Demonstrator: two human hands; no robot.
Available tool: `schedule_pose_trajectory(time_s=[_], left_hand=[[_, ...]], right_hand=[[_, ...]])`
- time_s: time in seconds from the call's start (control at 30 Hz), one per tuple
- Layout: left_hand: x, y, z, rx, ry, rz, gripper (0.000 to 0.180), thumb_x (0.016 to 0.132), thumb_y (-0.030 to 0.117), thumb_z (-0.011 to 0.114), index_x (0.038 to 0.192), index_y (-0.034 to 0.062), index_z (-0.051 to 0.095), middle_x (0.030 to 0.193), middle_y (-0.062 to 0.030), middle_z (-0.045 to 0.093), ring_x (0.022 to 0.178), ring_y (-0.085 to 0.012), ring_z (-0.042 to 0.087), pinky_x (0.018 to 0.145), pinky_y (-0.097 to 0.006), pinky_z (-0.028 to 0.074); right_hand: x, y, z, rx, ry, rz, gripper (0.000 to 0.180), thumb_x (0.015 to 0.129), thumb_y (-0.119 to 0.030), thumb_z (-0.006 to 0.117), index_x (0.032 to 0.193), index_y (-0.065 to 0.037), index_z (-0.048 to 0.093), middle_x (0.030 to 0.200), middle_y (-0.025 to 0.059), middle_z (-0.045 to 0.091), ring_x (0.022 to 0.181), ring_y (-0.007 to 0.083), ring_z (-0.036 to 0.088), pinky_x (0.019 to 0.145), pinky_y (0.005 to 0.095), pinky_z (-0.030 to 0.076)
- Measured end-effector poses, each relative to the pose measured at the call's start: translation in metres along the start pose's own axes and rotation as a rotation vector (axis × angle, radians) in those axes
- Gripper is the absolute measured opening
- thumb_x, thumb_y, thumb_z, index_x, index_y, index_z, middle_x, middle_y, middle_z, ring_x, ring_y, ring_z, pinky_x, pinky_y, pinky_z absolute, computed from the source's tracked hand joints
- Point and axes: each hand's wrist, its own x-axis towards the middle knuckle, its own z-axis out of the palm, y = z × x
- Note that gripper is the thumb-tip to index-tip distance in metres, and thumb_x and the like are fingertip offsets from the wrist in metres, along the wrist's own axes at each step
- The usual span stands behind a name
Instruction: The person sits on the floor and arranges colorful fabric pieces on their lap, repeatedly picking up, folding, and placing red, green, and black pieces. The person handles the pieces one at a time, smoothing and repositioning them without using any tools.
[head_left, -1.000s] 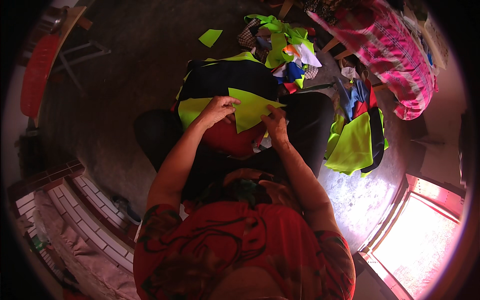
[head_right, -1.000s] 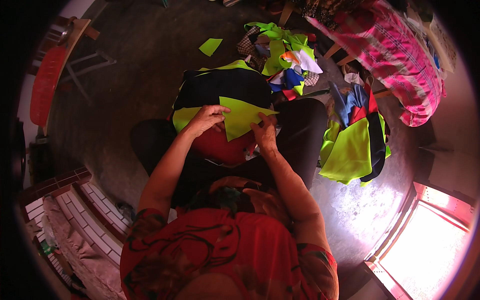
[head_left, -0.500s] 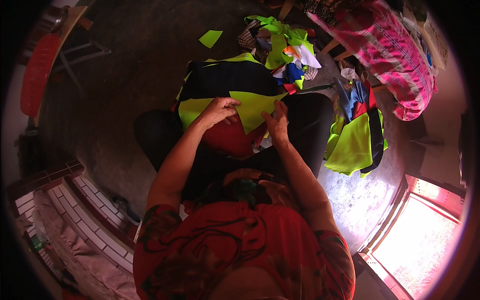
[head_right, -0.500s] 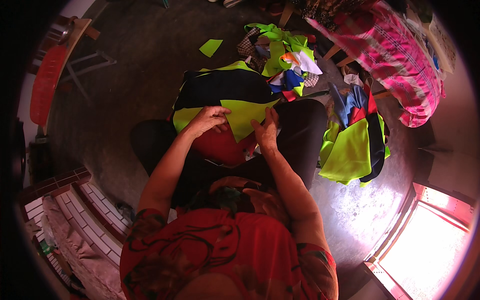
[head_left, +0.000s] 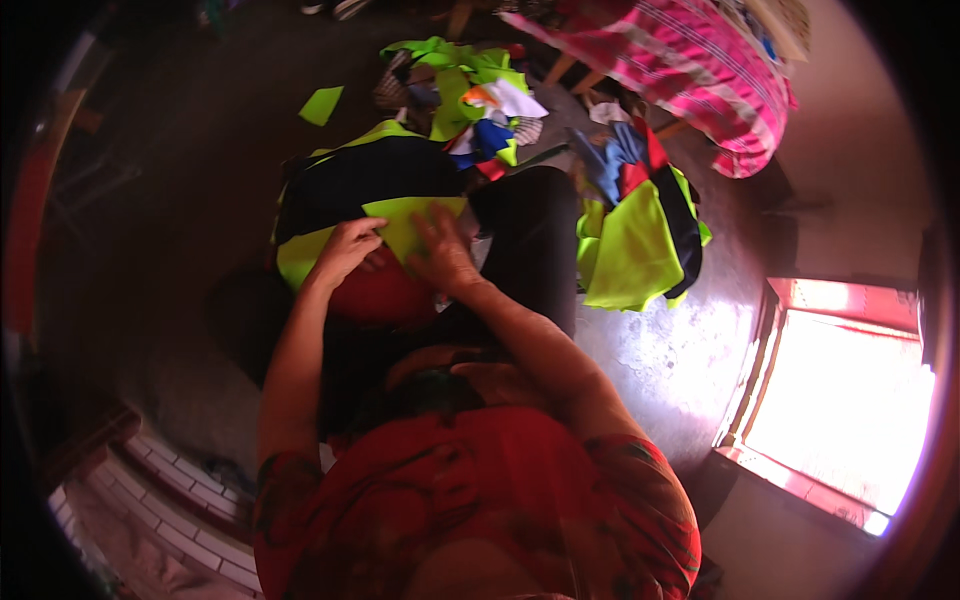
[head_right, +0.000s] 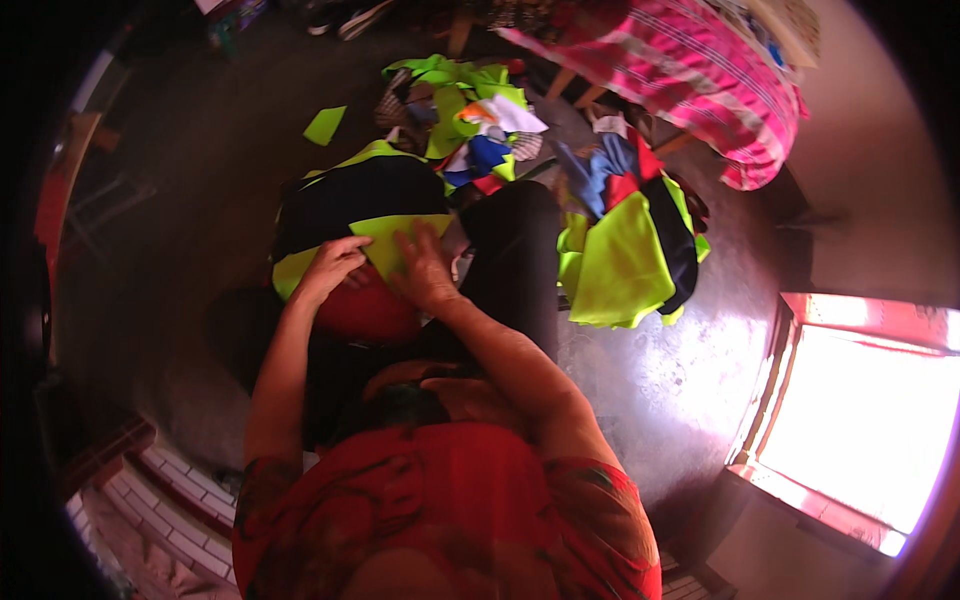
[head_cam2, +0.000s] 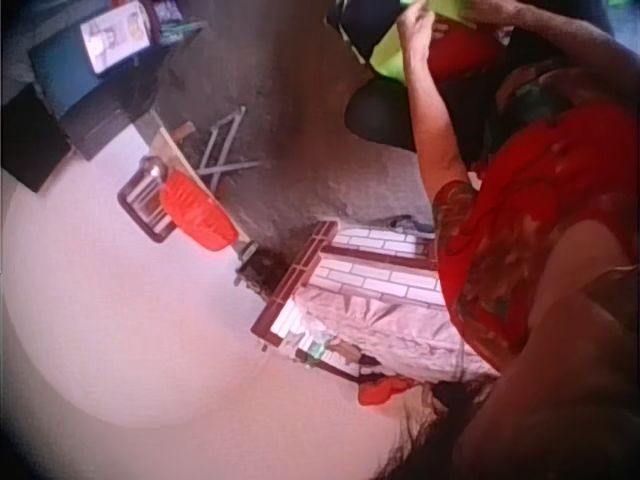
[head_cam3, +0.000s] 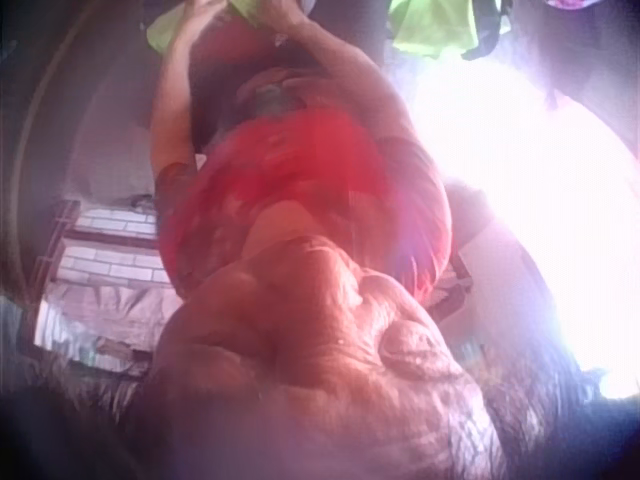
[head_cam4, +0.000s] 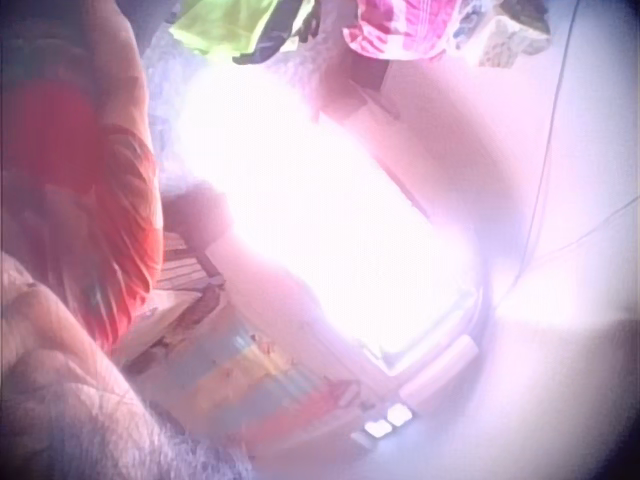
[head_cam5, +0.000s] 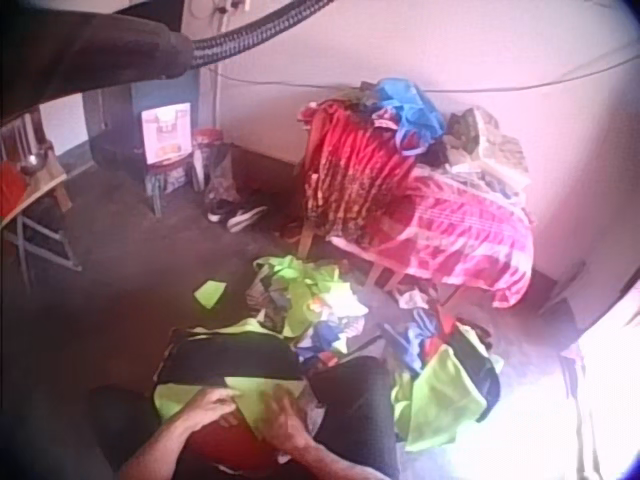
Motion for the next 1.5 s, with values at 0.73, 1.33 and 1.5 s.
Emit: schedule_pose_trajectory(time_s=[0.73, 1.33, 1.5], left_hand=[[-0.008, 0.008, -0.002, -0.047, 0.027, 0.054, 0.039, 0.088, 0.007, 0.052, 0.127, 0.0011, 0.052, 0.085, -0.0051, 0.059, 0.067, -0.0137, 0.064, 0.057, -0.025, 0.051], [-0.015, 0.014, -0.018, -0.077, 0.092, 0.088, 0.035, 0.090, 0.012, 0.059, 0.124, 0.0026, 0.055, 0.088, -0.0059, 0.061, 0.074, -0.0154, 0.065, 0.061, -0.026, 0.053], [-0.016, 0.007, -0.021, -0.067, 0.081, 0.076, 0.036, 0.089, 0.013, 0.059, 0.124, 0.0033, 0.054, 0.090, -0.0060, 0.062, 0.076, -0.0157, 0.065, 0.063, -0.027, 0.054]], right_hand=[[-0.062, 0.007, -0.213, -0.001, 0.705, 0.207, 0.018, 0.078, -0.005, 0.066, 0.096, -0.008, 0.068, 0.110, 0.0126, 0.063, 0.105, 0.0310, 0.059, 0.089, 0.0372, 0.047], [-0.105, 0.163, -0.316, -0.627, 0.622, 0.851, 0.046, 0.075, -0.030, 0.072, 0.118, -0.019, 0.059, 0.122, 0.0046, 0.056, 0.117, 0.0285, 0.049, 0.095, 0.0522, 0.036], [-0.102, 0.163, -0.308, -0.636, 0.666, 0.721, 0.031, 0.077, -0.027, 0.069, 0.105, -0.014, 0.065, 0.111, 0.0060, 0.061, 0.110, 0.0258, 0.055, 0.091, 0.0498, 0.040]])
